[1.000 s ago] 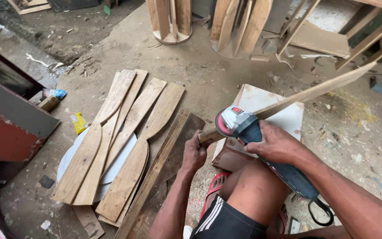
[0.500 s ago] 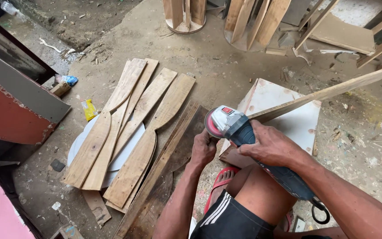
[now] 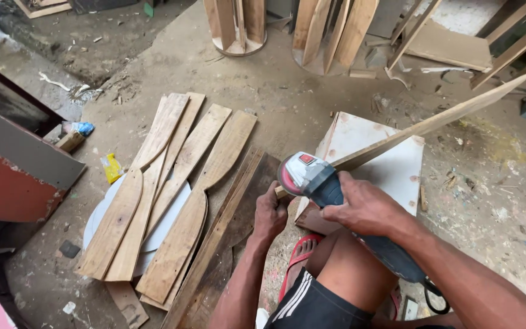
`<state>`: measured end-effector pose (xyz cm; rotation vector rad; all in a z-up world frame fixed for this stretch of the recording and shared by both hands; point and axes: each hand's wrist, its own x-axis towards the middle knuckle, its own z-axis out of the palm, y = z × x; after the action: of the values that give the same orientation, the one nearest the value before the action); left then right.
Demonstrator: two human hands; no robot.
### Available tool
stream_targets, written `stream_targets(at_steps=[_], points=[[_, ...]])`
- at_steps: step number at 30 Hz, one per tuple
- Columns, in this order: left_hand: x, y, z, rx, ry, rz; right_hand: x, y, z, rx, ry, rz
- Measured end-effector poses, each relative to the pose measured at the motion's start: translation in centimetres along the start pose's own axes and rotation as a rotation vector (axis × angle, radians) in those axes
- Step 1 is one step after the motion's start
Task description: Sanding and shaping the edges of a wooden board using an angle grinder
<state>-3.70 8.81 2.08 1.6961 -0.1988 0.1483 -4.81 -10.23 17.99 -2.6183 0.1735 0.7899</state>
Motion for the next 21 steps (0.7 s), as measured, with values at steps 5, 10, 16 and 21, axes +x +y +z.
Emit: stream_targets(at_steps=[5, 10, 16, 21], points=[[0.3, -1.0, 0.4, 0.009, -0.010, -0.020, -1.8, 0.6, -3.0, 0.126, 0.053, 0.092], [0.3, -1.0, 0.1, 0.038, -0.024, -0.045, -0.6, 4.2, -4.5, 0.161, 0.129, 0.156], [0.5, -0.4, -0.3, 0.059, -0.082, 0.071, 1.5, 8.3, -6.8, 0.210, 0.251, 0.243], [0.9, 0.5, -0.4, 0.140, -0.093, 0.075, 3.7, 13.3, -8.7, 0.369, 0.334, 0.269]])
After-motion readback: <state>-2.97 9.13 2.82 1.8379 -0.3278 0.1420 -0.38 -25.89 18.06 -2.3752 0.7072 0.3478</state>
